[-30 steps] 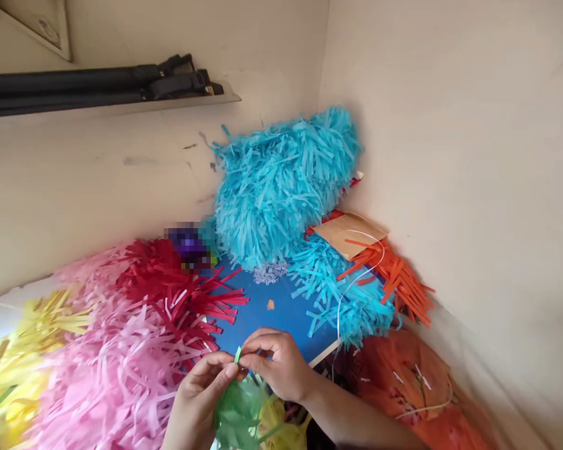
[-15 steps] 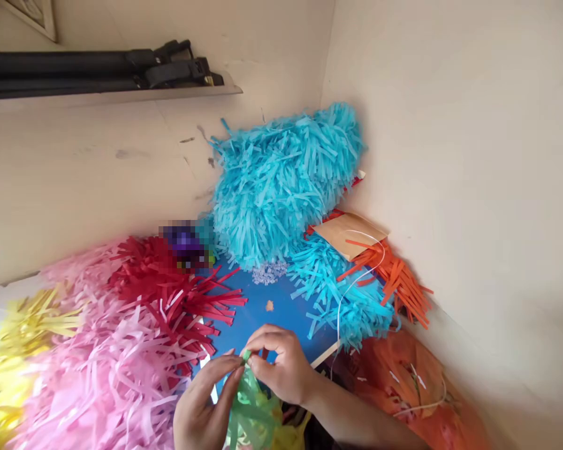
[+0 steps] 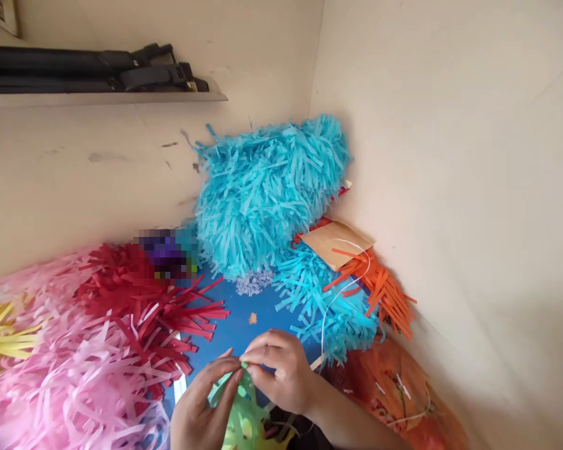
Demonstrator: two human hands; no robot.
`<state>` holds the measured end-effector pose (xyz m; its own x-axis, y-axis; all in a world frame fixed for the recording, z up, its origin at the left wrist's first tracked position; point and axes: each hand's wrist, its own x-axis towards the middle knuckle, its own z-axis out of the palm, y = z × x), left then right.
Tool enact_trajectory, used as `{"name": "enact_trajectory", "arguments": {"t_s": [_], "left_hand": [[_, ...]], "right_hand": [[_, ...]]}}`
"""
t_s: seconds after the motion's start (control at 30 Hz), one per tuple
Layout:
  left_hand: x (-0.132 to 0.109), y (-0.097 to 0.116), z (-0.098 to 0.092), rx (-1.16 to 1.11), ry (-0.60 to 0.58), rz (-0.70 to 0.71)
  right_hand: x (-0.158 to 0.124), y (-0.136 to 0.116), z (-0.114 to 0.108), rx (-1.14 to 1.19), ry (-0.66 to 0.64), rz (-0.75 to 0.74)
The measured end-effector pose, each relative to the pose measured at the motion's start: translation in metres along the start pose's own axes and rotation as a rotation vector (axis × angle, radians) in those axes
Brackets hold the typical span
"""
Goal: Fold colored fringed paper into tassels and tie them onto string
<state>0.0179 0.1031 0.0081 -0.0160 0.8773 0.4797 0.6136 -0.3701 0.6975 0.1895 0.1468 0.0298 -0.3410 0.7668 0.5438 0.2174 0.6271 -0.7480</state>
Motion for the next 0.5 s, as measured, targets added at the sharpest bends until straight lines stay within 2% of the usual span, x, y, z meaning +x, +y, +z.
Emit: {"name": "enact_trajectory", "arguments": {"t_s": [0.13,0.27,0.4,0.5], "left_hand": [[0.007,0.009,0.006,0.036,0.057,0.104],[0.012,0.014,0.01,0.035,0.056,0.221],[0.014,0.016,0.011,-0.027,-0.001,0.198],[0.013,0.011,0.011,-0.061,-0.094,0.111]], "right_hand": [[-0.002,0.005,-0.006,-0.058,0.015,-0.048],[-0.002,0.01,-0.011,-0.096,-0.005,-0.089],[-0.004,0.014,-0.01,0.043,0.024,0.063],[-0.01,0.013,-0.002,0.153,0.038,0.161]]}}
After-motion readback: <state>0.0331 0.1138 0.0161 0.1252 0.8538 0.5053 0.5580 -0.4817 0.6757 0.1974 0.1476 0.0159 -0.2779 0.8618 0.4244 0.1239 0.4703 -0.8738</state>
